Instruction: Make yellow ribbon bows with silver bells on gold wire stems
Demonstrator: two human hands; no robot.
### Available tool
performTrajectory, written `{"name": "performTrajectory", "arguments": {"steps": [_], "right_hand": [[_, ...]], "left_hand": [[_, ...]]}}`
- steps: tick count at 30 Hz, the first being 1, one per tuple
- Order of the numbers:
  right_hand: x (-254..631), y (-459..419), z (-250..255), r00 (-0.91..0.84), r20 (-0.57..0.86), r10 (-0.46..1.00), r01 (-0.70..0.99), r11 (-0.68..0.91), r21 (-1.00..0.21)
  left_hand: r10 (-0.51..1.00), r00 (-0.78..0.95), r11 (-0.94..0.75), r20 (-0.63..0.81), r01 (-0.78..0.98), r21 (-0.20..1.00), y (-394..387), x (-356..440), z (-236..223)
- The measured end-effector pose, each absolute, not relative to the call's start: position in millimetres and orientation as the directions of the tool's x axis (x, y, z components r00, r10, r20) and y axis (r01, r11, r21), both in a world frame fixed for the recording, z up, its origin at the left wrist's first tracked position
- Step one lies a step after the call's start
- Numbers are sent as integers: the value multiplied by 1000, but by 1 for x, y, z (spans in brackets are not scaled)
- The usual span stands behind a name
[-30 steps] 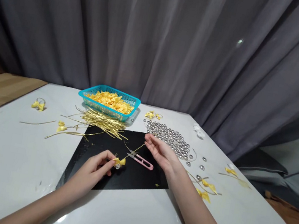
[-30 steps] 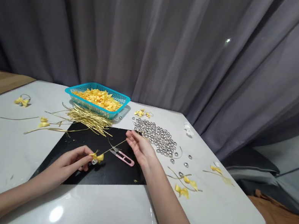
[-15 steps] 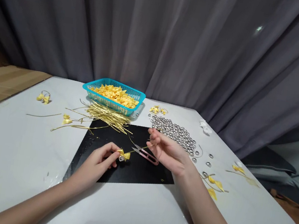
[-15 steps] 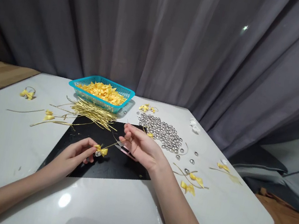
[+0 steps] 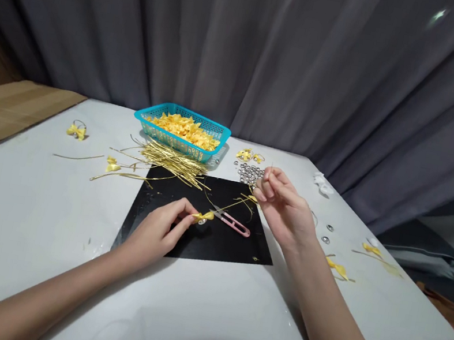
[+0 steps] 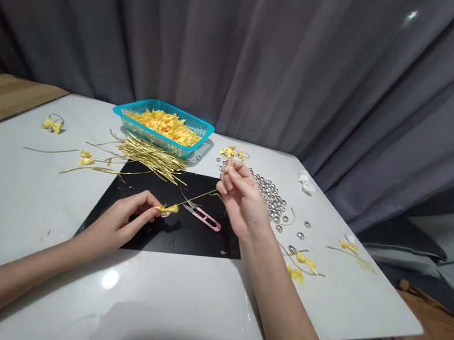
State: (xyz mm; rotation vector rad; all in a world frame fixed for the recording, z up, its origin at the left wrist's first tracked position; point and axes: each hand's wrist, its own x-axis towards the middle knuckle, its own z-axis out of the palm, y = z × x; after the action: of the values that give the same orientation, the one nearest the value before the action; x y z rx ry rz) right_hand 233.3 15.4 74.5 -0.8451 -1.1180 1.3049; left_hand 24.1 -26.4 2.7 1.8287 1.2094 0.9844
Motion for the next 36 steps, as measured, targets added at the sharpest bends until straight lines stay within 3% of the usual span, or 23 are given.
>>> {"name": "performTrajectory", "arguments": {"steps": [5,10,14,17,21,28,36], "right_hand": [[227,16,62,-152,201,968,-72,192,-979],[207,6,43,-288,84,954,235,155,-960],[196,1,28,-257,91,962,392,190,-900],[192,0,21,-220,34,975,449,132,-884],[189,-2,17,-176,-59,983,407,18,-913],[183,-9,20,-249,-272,930,91,-257,-962],[192,1,23,-212,-245,946,16,-247,-969]], "left_hand": [[978,197,-103,73,147,984,-25,27,3],[981,110,176,-163,-119,977,-20,30,7],[973,77,229,-218,-197,953,-22,30,10],[972,72,234,-223,-220,947,-22,29,8],[973,88,228,-214,-218,949,-21,27,5],[976,123,203,-180,-206,957,-20,26,5],[973,93,228,-214,-202,952,-20,26,6]]}}
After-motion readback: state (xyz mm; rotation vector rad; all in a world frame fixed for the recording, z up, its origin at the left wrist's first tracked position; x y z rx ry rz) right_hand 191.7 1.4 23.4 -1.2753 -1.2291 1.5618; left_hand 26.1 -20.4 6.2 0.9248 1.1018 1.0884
